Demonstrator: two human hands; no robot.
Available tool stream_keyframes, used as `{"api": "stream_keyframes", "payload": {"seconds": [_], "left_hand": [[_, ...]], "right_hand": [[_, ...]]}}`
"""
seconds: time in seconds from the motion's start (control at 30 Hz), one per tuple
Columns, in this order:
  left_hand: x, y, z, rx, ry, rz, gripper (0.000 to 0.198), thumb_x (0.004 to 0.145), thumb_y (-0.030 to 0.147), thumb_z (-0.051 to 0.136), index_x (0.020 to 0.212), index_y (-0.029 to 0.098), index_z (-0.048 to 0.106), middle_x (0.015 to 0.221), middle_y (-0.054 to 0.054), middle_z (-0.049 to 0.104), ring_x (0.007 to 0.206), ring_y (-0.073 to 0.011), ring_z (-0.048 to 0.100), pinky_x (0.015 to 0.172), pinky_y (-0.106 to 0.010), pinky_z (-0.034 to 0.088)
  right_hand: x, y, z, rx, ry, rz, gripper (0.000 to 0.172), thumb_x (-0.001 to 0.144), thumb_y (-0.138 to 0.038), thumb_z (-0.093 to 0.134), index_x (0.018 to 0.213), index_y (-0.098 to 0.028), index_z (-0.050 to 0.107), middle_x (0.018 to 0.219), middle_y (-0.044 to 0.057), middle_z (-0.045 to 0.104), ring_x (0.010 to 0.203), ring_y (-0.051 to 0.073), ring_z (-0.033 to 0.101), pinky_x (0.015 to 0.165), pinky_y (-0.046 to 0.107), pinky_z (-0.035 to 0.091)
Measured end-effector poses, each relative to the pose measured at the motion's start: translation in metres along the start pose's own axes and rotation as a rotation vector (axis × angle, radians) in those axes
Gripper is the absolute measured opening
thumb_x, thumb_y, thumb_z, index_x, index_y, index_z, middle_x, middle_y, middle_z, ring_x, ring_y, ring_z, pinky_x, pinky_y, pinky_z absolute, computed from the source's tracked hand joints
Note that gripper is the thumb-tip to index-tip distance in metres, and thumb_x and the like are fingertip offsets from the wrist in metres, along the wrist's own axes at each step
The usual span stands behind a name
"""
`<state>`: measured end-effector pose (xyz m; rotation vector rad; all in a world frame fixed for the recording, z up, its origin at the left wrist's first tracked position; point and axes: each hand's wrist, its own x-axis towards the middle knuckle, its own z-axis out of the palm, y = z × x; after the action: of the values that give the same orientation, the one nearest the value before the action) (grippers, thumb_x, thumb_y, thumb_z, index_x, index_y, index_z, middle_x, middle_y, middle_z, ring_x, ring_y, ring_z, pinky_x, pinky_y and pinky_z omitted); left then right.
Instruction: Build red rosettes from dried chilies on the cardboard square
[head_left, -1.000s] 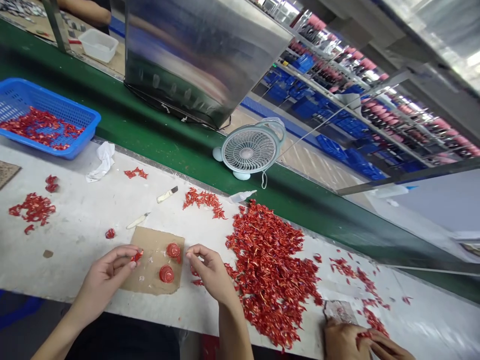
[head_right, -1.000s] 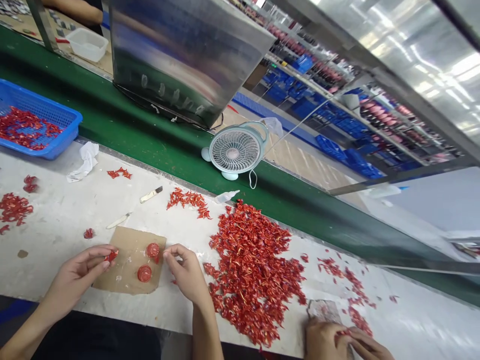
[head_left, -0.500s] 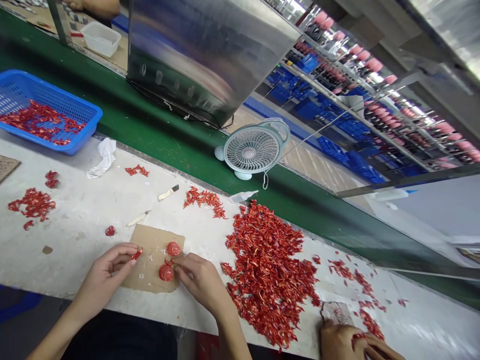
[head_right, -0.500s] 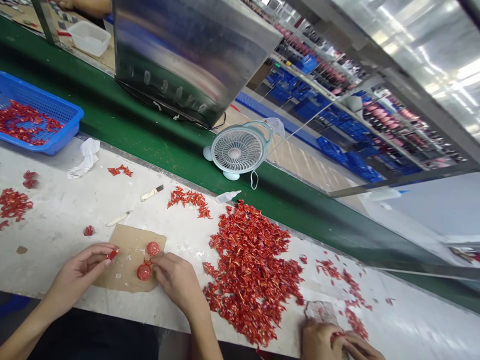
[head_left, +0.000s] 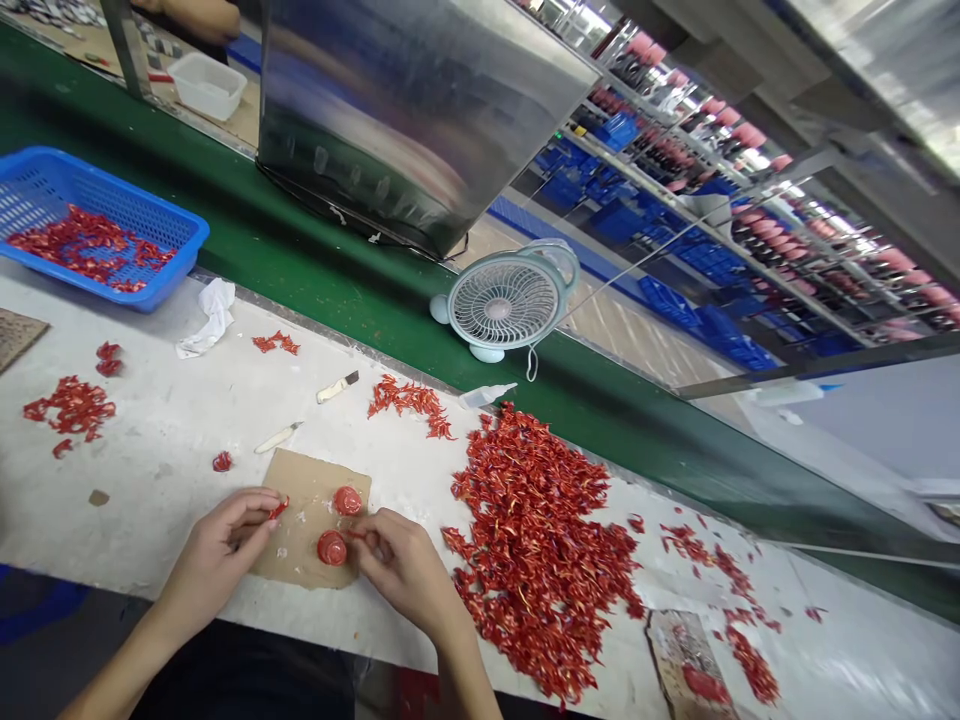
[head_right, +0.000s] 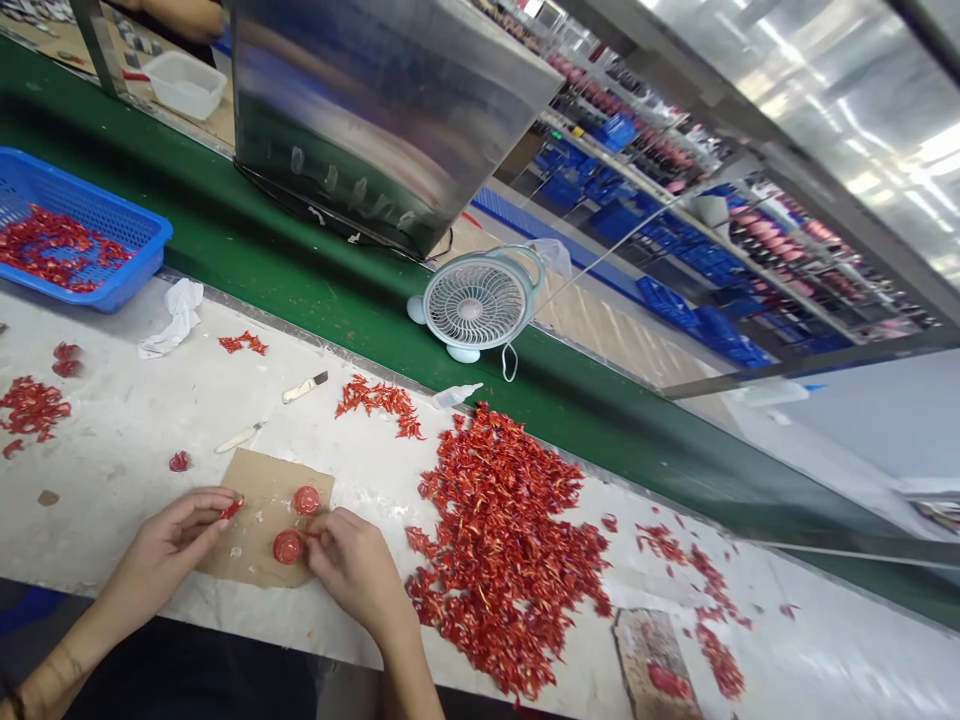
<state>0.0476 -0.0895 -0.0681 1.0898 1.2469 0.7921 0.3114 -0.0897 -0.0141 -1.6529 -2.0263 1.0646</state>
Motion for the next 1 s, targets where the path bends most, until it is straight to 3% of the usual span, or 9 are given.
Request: {"api": "stream_keyframes", "payload": {"seconds": [0.1,0.23,0.37,0.73,1.0], "left_hand": [[-0.002,0.001,0.001,0.007,-0.014,-0.013,0.024,0.092,0.043,0.060,0.109,0.026,0.065,0.129,-0.006,0.060,0.109,-0.0185,0.066,0.096,-0.028,0.052],[-0.004,0.006,0.003,0.009,-0.022,-0.013,0.024,0.092,0.043,0.059,0.108,0.025,0.065,0.129,-0.006,0.060,0.109,-0.0190,0.066,0.095,-0.028,0.054],[-0.004,0.007,0.004,-0.001,-0.003,-0.012,0.023,0.091,0.042,0.060,0.106,0.025,0.066,0.127,-0.006,0.062,0.108,-0.0194,0.067,0.094,-0.029,0.054],[-0.002,0.002,0.003,0.000,-0.012,-0.032,0.024,0.092,0.043,0.060,0.107,0.025,0.065,0.131,-0.006,0.060,0.110,-0.0205,0.066,0.096,-0.030,0.053],[-0.002,0.005,0.004,0.011,-0.003,-0.023,0.027,0.091,0.044,0.060,0.107,0.024,0.066,0.129,-0.008,0.063,0.108,-0.0219,0.068,0.094,-0.032,0.055]], "right_hand": [[-0.001,0.004,-0.003,0.267,0.074,0.101,0.007,0.087,-0.019,0.058,0.081,-0.021,0.061,0.067,-0.003,0.058,0.058,0.012,0.051,0.055,0.023,0.041],[0.008,0.016,-0.004,0.507,0.141,0.208,0.019,0.092,-0.034,0.056,0.082,-0.019,0.063,0.064,-0.002,0.057,0.053,0.012,0.049,0.051,0.023,0.040],[0.019,0.022,-0.006,0.506,0.105,0.266,0.030,0.094,-0.040,0.053,0.082,-0.017,0.068,0.056,-0.004,0.052,0.047,0.011,0.043,0.046,0.023,0.034],[0.036,0.016,-0.010,0.393,0.142,0.234,0.017,0.086,-0.030,0.062,0.078,-0.017,0.070,0.066,-0.001,0.061,0.059,0.012,0.049,0.056,0.023,0.039],[0.028,0.012,0.005,0.400,0.204,0.242,0.018,0.086,-0.032,0.063,0.077,-0.017,0.069,0.067,0.000,0.063,0.060,0.013,0.052,0.058,0.024,0.042]]}}
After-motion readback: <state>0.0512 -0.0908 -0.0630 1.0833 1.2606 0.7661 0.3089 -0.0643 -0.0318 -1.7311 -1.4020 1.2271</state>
